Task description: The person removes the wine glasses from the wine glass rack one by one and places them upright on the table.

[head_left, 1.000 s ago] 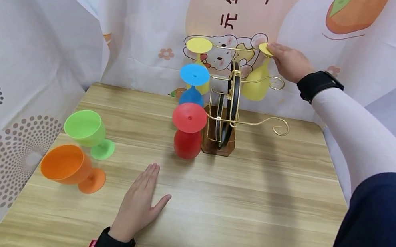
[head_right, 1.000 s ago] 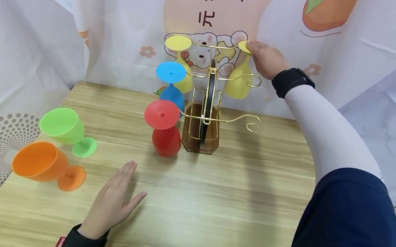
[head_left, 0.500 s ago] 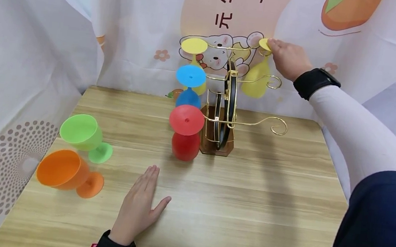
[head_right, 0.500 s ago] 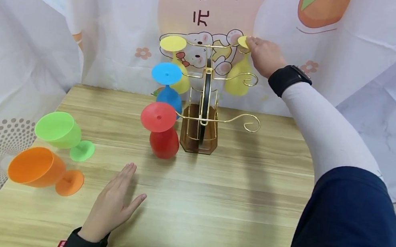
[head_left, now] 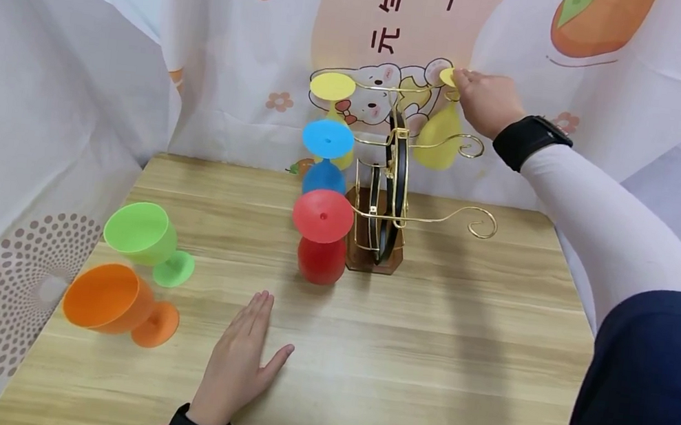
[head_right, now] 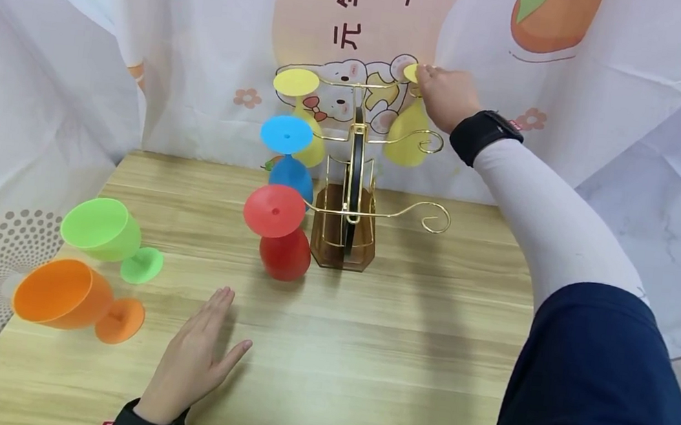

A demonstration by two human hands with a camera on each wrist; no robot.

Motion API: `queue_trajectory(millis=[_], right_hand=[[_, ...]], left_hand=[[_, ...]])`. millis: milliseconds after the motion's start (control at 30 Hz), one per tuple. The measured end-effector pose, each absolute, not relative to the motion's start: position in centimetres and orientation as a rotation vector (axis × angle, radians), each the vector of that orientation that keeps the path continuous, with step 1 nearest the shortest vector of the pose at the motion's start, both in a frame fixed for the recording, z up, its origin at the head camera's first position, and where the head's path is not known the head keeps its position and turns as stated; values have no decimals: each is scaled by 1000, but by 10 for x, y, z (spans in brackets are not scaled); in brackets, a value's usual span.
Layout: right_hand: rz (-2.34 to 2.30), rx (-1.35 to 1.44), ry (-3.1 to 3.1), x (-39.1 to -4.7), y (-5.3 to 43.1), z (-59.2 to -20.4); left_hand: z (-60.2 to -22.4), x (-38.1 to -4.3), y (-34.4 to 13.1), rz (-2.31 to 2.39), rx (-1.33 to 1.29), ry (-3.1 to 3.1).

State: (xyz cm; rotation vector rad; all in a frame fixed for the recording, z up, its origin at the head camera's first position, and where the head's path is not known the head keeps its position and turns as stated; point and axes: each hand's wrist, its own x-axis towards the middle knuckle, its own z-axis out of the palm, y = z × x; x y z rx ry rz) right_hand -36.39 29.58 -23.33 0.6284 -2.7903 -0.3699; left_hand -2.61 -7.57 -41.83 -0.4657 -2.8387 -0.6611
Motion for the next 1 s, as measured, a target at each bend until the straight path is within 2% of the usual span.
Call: queue_trajectory(millis=[267,500,767,1000], right_hand=[[-466,631,-2785,-364,282,-230],[-493,784,-2783,-360,275,-225],[-285,979,-2597,-354,291,-232],[-160,1022,-2563,-341,309,-236]], left_hand=[[-417,-24,-75,-636,-470,-2836],[-418,-26,-73,-636,-493,-2805],[-417,-29,-71,-648,-505,-2812],[-418,-30,-71,-642,-534,-2792]])
